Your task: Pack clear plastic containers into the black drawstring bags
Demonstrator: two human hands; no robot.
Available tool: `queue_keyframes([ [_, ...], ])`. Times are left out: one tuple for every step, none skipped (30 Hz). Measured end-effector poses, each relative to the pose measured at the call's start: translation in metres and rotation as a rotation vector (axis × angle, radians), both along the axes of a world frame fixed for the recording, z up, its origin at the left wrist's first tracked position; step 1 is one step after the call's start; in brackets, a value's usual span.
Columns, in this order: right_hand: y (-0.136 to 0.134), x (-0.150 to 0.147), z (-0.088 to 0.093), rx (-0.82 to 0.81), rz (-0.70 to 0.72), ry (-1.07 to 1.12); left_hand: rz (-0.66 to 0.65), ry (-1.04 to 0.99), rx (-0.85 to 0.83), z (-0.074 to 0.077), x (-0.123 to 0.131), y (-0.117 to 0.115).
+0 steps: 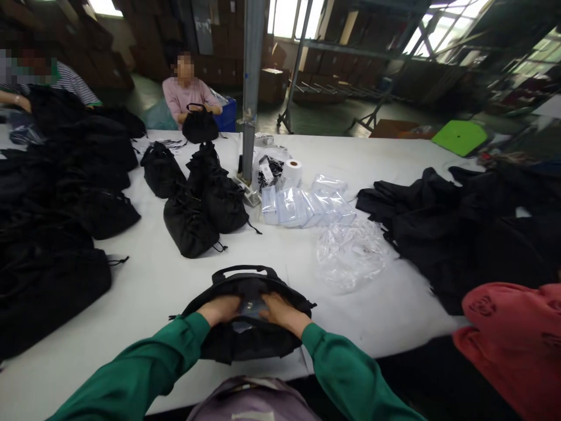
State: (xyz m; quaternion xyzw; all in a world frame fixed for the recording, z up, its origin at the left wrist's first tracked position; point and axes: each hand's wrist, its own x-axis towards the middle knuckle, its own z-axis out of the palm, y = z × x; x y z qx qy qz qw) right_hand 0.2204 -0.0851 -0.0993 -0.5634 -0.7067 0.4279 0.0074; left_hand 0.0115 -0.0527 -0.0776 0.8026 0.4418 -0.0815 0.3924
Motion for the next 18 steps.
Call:
queue_keyframes([
  [0.0, 0.001, 0.01, 0.023, 0.016, 0.01, 0.005, -0.033, -0.023, 0.009, -0.007, -0.002],
  [-0.001, 0.003, 0.021, 0.048, 0.03, 0.035, 0.004, -0.069, -0.043, 0.019, -0.015, -0.006],
  [-0.003, 0.005, 0.033, 0.066, 0.046, 0.074, -0.002, -0.109, -0.066, 0.03, -0.024, -0.012],
  [-0.006, 0.007, 0.044, 0.071, 0.063, 0.123, -0.009, -0.149, -0.097, 0.042, -0.031, -0.019],
  [-0.009, 0.008, 0.055, 0.067, 0.082, 0.178, -0.015, -0.189, -0.135, 0.053, -0.039, -0.027],
  [-0.014, 0.01, 0.064, 0.058, 0.098, 0.233, -0.012, -0.225, -0.174, 0.065, -0.045, -0.036],
  [-0.019, 0.011, 0.072, 0.048, 0.11, 0.284, 0.0, -0.256, -0.211, 0.077, -0.051, -0.045],
  [-0.025, 0.011, 0.079, 0.039, 0.12, 0.325, 0.021, -0.282, -0.243, 0.087, -0.055, -0.054],
  [-0.032, 0.011, 0.084, 0.039, 0.123, 0.351, 0.041, -0.305, -0.268, 0.095, -0.059, -0.062],
  [-0.039, 0.01, 0.087, 0.051, 0.116, 0.371, 0.057, -0.328, -0.286, 0.102, -0.061, -0.069],
  [-0.044, 0.009, 0.09, 0.076, 0.102, 0.385, 0.081, -0.349, -0.298, 0.105, -0.062, -0.075],
  [-0.048, 0.009, 0.092, 0.118, 0.076, 0.395, 0.12, -0.369, -0.3, 0.107, -0.062, -0.08],
  [-0.049, 0.008, 0.093, 0.188, 0.034, 0.405, 0.186, -0.389, -0.292, 0.106, -0.06, -0.085],
  [-0.048, 0.007, 0.095, 0.282, -0.021, 0.414, 0.283, -0.414, -0.282, 0.102, -0.057, -0.089],
  [-0.043, 0.006, 0.097, 0.388, -0.078, 0.419, 0.399, -0.44, -0.29, 0.097, -0.052, -0.094],
  [-0.035, 0.004, 0.099, 0.494, -0.118, 0.415, 0.51, -0.467, -0.327, 0.092, -0.046, -0.098],
  [-0.025, 0.002, 0.101, 0.595, -0.134, 0.397, 0.591, -0.498, -0.394, 0.086, -0.04, -0.103],
  [-0.013, -0.002, 0.103, 0.68, -0.116, 0.362, 0.63, -0.526, -0.481, 0.08, -0.032, -0.108],
])
